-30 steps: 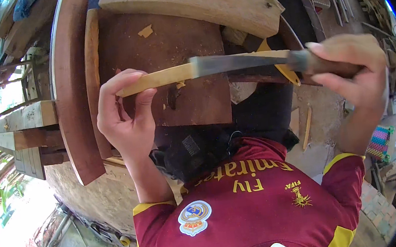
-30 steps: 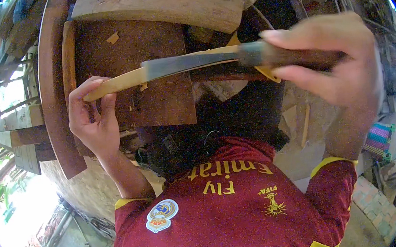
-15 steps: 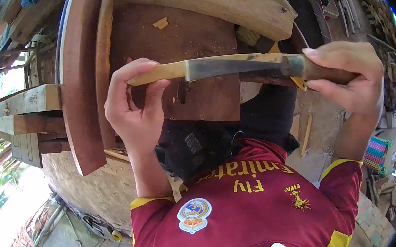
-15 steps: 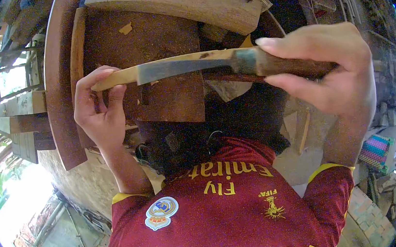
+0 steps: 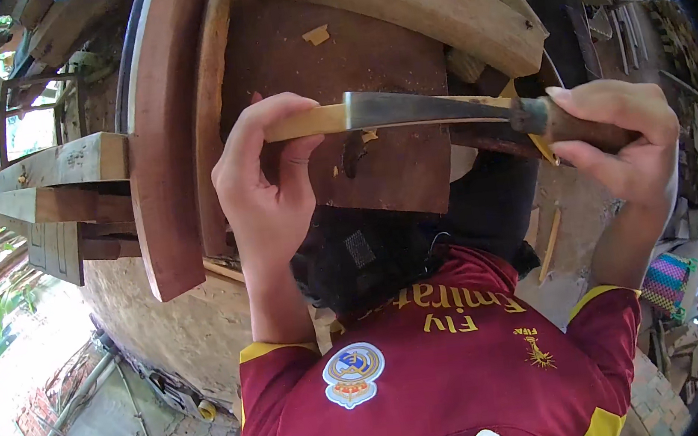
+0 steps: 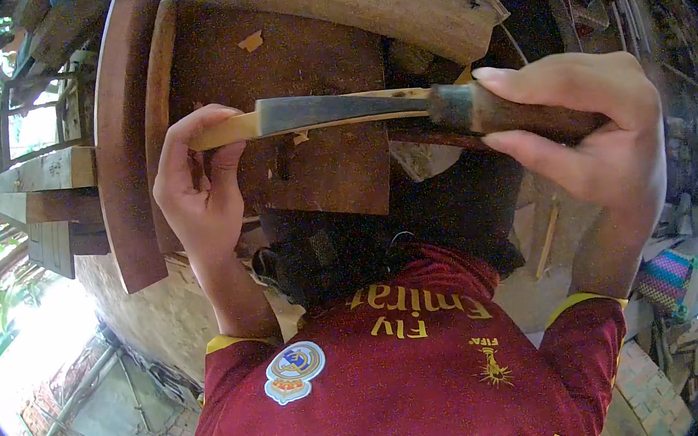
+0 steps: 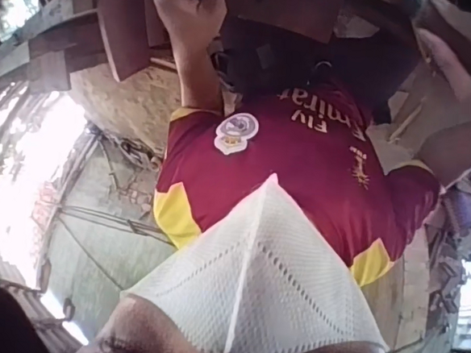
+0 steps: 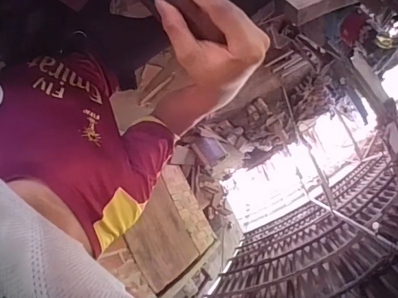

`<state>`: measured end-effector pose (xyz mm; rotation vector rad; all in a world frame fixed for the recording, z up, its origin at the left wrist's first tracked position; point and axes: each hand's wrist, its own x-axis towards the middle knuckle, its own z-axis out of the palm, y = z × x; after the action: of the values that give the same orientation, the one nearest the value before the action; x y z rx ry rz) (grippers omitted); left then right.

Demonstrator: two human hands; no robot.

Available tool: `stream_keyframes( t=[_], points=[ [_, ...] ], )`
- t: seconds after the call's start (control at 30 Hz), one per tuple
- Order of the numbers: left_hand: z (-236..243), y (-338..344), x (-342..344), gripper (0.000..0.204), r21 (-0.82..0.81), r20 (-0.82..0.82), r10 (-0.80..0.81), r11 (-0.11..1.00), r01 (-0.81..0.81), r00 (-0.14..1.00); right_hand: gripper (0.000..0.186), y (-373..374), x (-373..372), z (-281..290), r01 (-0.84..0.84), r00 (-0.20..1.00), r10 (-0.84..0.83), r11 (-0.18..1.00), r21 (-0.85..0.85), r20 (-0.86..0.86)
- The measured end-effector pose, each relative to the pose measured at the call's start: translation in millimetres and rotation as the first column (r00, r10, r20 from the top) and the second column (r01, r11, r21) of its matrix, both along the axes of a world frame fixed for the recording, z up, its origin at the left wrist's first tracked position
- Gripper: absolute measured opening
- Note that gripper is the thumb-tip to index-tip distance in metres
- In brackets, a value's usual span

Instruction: The person uses a chisel to carve and shape a curved piece of wood held in their left hand. They repeatedly scrape the tool along the wood's surface to remove thin shavings. At one point, they switch to a brush to sweep away debris from the work area before resuming the carving process.

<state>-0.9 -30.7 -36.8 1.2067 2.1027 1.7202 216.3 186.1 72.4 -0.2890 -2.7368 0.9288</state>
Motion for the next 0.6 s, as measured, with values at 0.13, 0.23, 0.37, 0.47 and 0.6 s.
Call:
stream_keyframes(
  t=[0.13, 0.23, 0.37, 0.47, 0.6],
  points=[
    [5.6, -0.6, 0.3, 0.019, -0.013, 0.046, 0.006, 1.0, -0.005, 0.999, 0.041, -3.1, -0.8, -1.6, 0.032, 0.999, -0.033, 0.999, -0.039, -0.023],
    [4.8, -0.2, 3.6, 0.02, 0.047, 0.165, -0.004, 0.999, -0.003, 0.986, 0.042, -5.8, 10.1, 13.8, 0.089, 0.996, -0.091, 0.991, 0.099, 0.021],
    [0.5, 2.8, -1.2, 0.02, 0.062, 0.134, -0.057, 0.997, 0.049, 0.989, 0.041, -8.5, 7.1, 14.6, 0.105, 0.994, -0.11, 0.982, 0.157, 0.024],
    [-1.9, 1.0, 0.5, 0.018, 0.073, 0.136, -0.051, 0.996, 0.041, 0.989, 0.04, -5.4, -19.4, -0.2, 0.002, 1.0, -0.001, 0.999, 0.04, -0.029],
    [0.2, -0.2, -2.1, 0.019, 0.054, 0.151, -0.059, 0.997, 0.051, 0.987, 0.04, -5.2, -24.7, 2.6, -0.063, 0.996, 0.065, 0.998, 0.026, -0.06]
  ],
)
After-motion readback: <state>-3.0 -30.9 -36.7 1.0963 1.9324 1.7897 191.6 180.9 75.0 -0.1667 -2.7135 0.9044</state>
